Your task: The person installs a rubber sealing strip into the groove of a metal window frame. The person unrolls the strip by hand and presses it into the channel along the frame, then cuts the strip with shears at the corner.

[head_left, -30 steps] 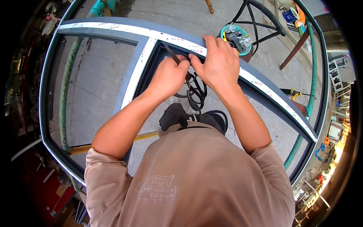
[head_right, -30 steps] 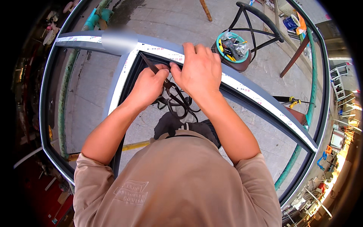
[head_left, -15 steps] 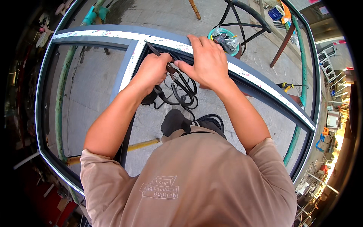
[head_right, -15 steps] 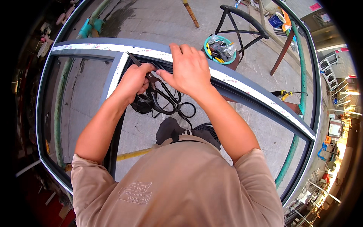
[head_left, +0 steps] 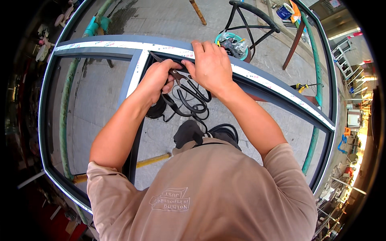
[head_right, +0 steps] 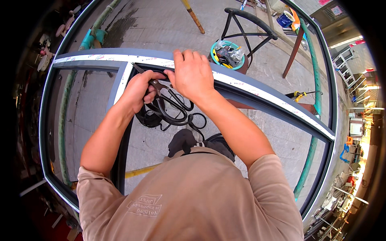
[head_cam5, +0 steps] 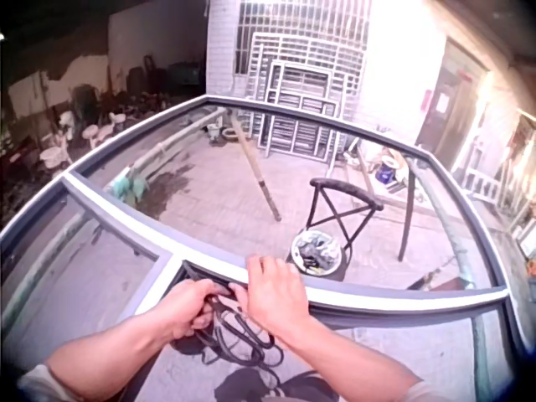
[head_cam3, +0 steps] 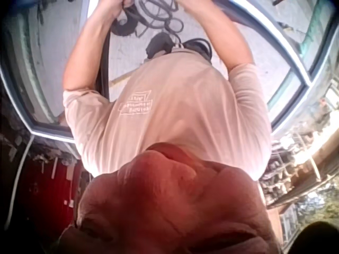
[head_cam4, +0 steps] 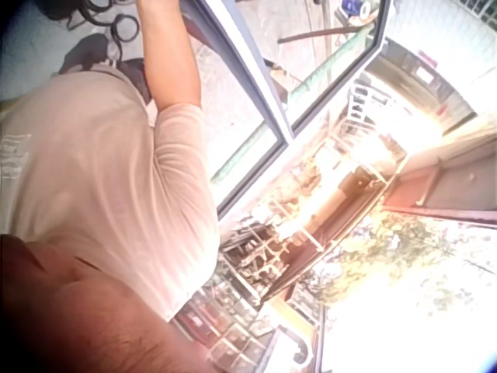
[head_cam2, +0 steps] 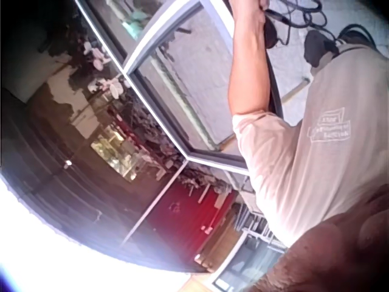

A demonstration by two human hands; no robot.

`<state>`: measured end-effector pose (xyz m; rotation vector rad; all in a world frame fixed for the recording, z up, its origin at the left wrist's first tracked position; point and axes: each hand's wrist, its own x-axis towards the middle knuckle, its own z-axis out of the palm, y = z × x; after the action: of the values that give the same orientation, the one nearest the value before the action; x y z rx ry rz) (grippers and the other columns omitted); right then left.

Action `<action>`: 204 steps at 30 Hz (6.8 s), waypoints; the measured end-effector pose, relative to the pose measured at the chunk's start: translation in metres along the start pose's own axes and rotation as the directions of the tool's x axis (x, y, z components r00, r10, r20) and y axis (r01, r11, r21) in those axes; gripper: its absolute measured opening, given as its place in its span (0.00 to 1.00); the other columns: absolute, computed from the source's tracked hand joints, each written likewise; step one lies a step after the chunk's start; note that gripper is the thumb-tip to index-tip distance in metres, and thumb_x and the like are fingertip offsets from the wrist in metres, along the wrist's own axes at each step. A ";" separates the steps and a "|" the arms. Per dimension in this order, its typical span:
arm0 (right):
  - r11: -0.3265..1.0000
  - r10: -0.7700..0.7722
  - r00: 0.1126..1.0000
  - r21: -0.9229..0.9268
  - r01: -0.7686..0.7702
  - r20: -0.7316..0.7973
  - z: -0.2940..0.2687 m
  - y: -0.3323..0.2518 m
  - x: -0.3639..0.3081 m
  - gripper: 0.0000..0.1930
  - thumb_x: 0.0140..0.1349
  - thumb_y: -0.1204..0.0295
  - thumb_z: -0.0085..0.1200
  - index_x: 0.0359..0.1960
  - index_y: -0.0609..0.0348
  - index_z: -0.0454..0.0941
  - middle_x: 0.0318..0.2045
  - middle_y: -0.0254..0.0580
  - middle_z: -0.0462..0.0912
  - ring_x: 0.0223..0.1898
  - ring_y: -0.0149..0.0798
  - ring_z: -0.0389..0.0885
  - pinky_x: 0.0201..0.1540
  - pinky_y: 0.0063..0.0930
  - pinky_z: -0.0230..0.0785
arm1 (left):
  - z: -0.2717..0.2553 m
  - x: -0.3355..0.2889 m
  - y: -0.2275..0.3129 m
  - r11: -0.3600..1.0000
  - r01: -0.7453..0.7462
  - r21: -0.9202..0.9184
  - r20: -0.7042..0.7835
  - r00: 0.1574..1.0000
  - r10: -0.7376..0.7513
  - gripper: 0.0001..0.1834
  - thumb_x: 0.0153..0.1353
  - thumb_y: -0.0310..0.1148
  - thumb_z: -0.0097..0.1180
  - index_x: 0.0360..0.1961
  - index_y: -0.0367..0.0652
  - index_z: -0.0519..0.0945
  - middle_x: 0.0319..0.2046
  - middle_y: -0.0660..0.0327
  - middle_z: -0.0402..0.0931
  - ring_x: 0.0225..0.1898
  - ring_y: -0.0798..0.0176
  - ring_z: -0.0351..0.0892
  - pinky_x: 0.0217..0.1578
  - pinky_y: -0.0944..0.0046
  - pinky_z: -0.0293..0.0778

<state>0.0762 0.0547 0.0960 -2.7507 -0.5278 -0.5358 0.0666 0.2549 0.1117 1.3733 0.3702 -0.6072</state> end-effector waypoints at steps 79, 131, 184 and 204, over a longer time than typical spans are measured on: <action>0.978 0.158 0.977 0.113 -0.175 0.144 -0.021 -0.007 0.006 0.34 0.59 0.57 0.78 0.65 0.53 0.81 0.52 0.50 0.85 0.59 0.56 0.81 0.65 0.50 0.71 | -0.001 0.000 0.001 0.987 -0.083 0.136 0.017 0.997 0.081 0.18 0.74 0.39 0.54 0.45 0.33 0.86 0.21 0.65 0.68 0.15 0.69 0.60 0.19 0.62 0.52; 0.990 0.010 0.986 0.136 -0.033 0.166 -0.029 0.024 -0.010 0.39 0.58 0.56 0.80 0.69 0.58 0.78 0.53 0.52 0.84 0.61 0.57 0.82 0.67 0.50 0.71 | -0.002 -0.003 0.001 0.979 -0.087 0.186 -0.002 0.996 0.089 0.20 0.72 0.39 0.55 0.46 0.31 0.87 0.20 0.67 0.64 0.16 0.70 0.59 0.20 0.63 0.52; 0.981 -0.110 0.993 -0.162 0.102 -0.041 0.013 0.004 -0.007 0.34 0.63 0.59 0.69 0.70 0.59 0.79 0.49 0.44 0.85 0.54 0.45 0.83 0.56 0.38 0.73 | -0.009 0.008 -0.006 0.986 -0.036 0.166 -0.129 0.990 0.058 0.22 0.77 0.37 0.50 0.58 0.30 0.83 0.20 0.68 0.63 0.13 0.69 0.59 0.17 0.63 0.54; 0.976 -0.107 0.993 -0.183 0.114 0.051 -0.044 0.069 -0.062 0.46 0.57 0.59 0.79 0.77 0.55 0.71 0.55 0.46 0.82 0.55 0.48 0.81 0.60 0.42 0.75 | -0.001 0.006 -0.001 0.985 -0.067 0.159 -0.113 0.990 0.085 0.15 0.74 0.35 0.53 0.44 0.30 0.79 0.20 0.66 0.64 0.15 0.69 0.60 0.18 0.62 0.55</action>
<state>0.0370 -0.0405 0.0959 -2.9275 -0.6762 -0.5835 0.0704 0.2547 0.1072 1.5702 0.3710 -0.4999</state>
